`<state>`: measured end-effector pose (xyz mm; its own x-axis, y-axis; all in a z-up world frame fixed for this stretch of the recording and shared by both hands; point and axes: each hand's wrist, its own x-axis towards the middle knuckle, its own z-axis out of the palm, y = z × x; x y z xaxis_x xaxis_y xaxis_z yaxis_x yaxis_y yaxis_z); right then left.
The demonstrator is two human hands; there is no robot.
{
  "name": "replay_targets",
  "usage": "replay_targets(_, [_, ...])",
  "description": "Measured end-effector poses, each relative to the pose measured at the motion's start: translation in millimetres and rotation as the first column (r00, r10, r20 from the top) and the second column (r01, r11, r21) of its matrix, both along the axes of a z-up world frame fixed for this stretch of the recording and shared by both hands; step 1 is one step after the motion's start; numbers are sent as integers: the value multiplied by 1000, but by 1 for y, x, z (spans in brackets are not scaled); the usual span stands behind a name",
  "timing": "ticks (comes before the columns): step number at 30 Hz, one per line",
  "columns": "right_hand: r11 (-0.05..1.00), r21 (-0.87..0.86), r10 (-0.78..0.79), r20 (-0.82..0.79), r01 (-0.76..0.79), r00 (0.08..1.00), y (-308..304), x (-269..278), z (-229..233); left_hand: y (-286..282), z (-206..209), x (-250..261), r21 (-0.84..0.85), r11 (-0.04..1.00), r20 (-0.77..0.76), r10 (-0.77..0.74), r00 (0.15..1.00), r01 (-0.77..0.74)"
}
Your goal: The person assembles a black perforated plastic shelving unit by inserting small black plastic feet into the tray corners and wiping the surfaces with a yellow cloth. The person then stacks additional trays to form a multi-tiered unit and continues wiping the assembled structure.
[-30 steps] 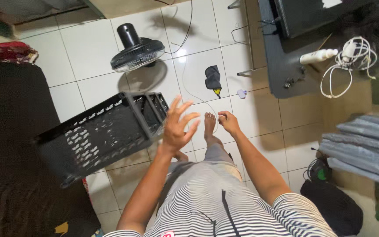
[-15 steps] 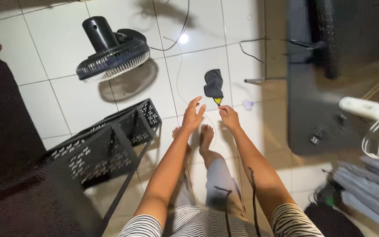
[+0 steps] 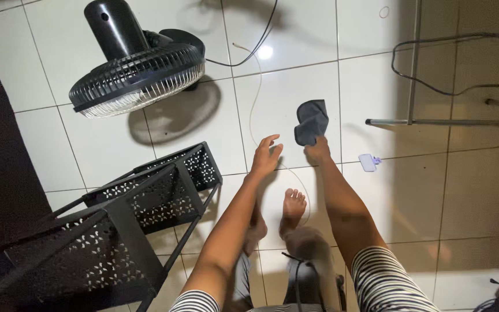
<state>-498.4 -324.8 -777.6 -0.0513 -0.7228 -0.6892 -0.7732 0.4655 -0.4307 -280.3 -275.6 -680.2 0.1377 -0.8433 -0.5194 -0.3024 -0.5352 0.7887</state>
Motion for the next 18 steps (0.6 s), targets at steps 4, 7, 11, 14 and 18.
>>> replay_targets(4, [993,-76,-86,75,92,993,9,11,35,15,-11,0,118,981,-86,166,982,-155])
replay_targets(7, [965,-245,-46,204,97,978,7,20,95,20,1,-6,148,963,-121,245,962,-226])
replay_targets(11, [930,6,-310,552,368,774,13,32,204,29,53,-16,27,977,-150,215,965,-213])
replay_targets(14, [834,325,-526,715,446,461,13,35,300,20,123,-25,379,881,-422,438,794,-284])
replay_targets(18, [769,478,-606,756,425,247,6,35,428,11,279,-31,80,909,-380,406,831,-408])
